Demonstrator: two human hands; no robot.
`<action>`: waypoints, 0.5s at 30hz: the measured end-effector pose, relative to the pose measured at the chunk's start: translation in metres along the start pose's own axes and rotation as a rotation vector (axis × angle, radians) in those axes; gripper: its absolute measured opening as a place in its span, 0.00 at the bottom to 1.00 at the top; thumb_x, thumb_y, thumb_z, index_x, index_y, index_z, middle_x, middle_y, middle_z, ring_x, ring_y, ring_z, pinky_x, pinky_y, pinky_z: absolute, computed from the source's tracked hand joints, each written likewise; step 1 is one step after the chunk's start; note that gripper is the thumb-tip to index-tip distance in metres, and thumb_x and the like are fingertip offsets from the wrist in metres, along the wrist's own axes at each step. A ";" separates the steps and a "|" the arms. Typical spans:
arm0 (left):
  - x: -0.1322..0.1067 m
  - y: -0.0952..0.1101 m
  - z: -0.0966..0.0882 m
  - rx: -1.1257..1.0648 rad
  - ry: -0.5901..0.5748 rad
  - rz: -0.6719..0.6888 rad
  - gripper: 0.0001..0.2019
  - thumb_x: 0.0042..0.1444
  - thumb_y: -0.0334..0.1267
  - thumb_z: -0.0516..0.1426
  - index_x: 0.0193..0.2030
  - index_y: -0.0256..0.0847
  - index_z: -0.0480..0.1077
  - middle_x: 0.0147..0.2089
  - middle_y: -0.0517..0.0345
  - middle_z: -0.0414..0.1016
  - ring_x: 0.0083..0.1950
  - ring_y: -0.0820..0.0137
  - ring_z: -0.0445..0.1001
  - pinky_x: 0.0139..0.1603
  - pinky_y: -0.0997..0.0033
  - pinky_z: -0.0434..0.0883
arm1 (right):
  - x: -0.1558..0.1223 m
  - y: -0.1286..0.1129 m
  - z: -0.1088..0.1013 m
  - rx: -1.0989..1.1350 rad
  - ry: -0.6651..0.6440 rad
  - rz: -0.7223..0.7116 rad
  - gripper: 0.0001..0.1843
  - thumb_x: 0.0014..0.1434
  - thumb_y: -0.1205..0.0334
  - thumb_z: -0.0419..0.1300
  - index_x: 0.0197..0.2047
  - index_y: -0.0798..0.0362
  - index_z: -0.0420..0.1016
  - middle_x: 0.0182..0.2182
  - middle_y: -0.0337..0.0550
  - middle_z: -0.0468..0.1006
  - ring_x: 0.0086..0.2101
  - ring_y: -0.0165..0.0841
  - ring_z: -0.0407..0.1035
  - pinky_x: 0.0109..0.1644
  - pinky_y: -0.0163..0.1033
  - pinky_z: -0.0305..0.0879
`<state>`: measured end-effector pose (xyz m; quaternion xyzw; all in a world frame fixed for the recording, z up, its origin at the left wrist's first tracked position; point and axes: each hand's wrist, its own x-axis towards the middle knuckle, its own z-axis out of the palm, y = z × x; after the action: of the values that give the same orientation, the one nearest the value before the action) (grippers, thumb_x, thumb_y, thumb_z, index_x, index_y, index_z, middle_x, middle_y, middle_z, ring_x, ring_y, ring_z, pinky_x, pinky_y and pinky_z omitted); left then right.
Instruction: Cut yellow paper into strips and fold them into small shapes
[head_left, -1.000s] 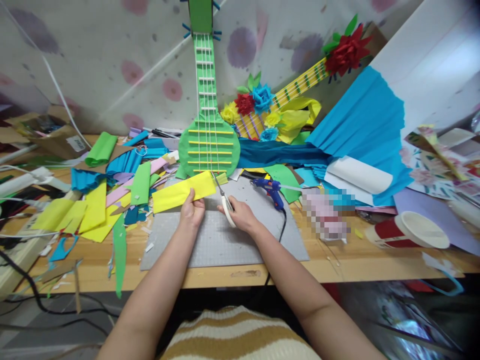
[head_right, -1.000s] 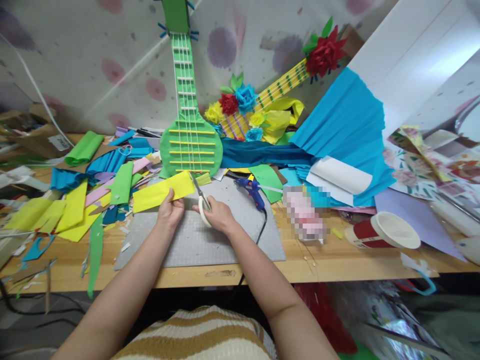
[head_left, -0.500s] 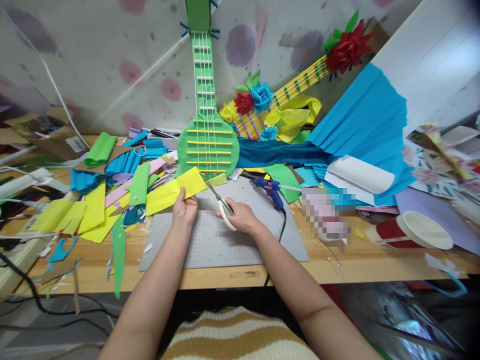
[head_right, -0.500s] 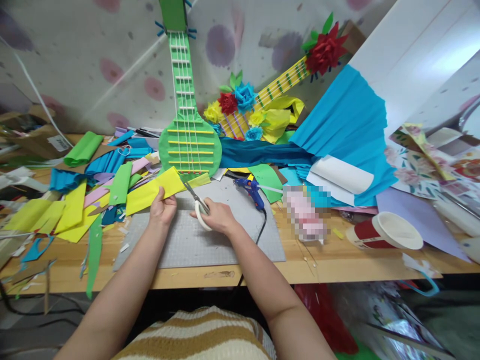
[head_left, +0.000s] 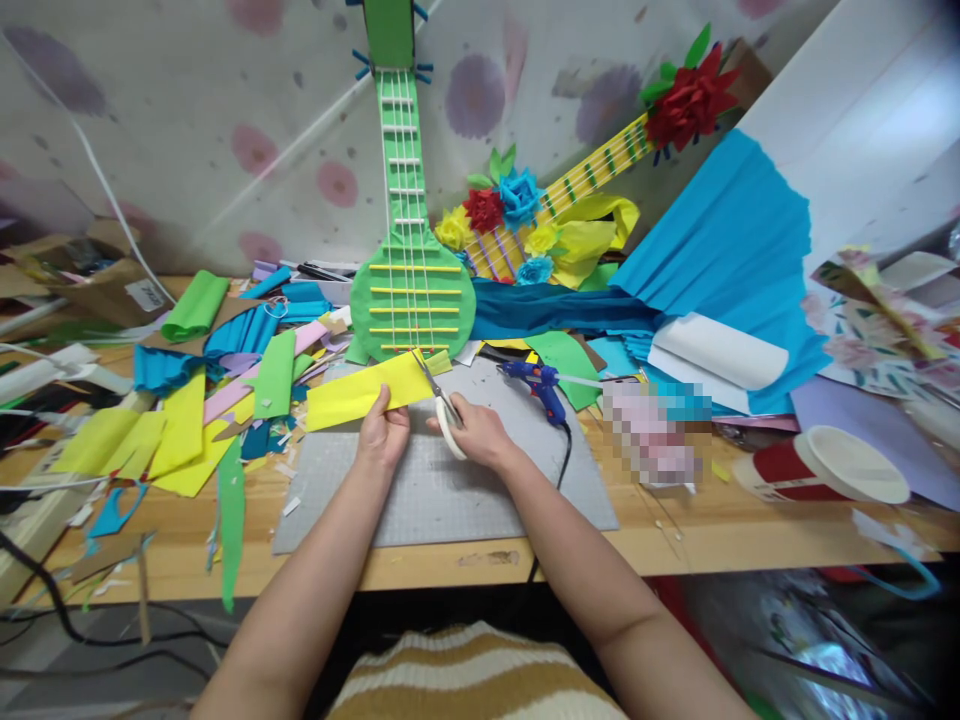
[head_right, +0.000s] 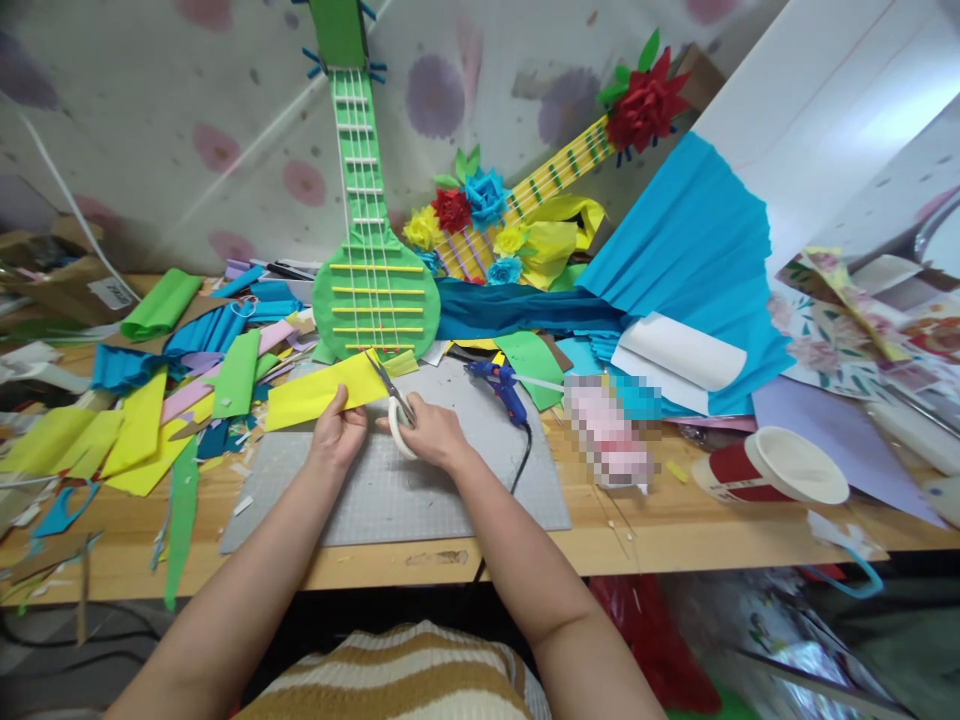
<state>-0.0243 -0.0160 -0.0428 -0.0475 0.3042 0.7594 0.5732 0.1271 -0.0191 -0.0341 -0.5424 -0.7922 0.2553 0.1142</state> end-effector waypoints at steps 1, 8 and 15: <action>0.000 -0.001 0.000 0.008 0.005 -0.001 0.14 0.60 0.25 0.49 0.50 0.34 0.68 0.38 0.53 0.80 0.35 0.78 0.78 0.37 0.85 0.73 | 0.000 0.000 0.000 0.006 0.005 0.003 0.20 0.58 0.40 0.47 0.37 0.49 0.62 0.29 0.40 0.75 0.31 0.33 0.68 0.30 0.33 0.46; -0.004 -0.004 0.003 0.022 0.051 -0.028 0.16 0.60 0.25 0.49 0.53 0.35 0.67 0.39 0.52 0.80 0.35 0.77 0.78 0.35 0.85 0.73 | 0.002 0.001 0.001 0.044 0.033 0.033 0.18 0.59 0.42 0.47 0.36 0.49 0.63 0.29 0.39 0.75 0.31 0.32 0.67 0.30 0.32 0.47; -0.002 -0.003 0.002 0.020 0.044 -0.018 0.14 0.60 0.24 0.49 0.50 0.36 0.69 0.39 0.54 0.80 0.35 0.77 0.78 0.36 0.86 0.73 | 0.003 0.002 0.004 0.106 0.083 0.046 0.17 0.57 0.43 0.49 0.31 0.49 0.63 0.25 0.37 0.72 0.28 0.30 0.65 0.29 0.32 0.46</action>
<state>-0.0201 -0.0166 -0.0419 -0.0613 0.3237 0.7498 0.5738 0.1255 -0.0168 -0.0387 -0.5637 -0.7596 0.2765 0.1697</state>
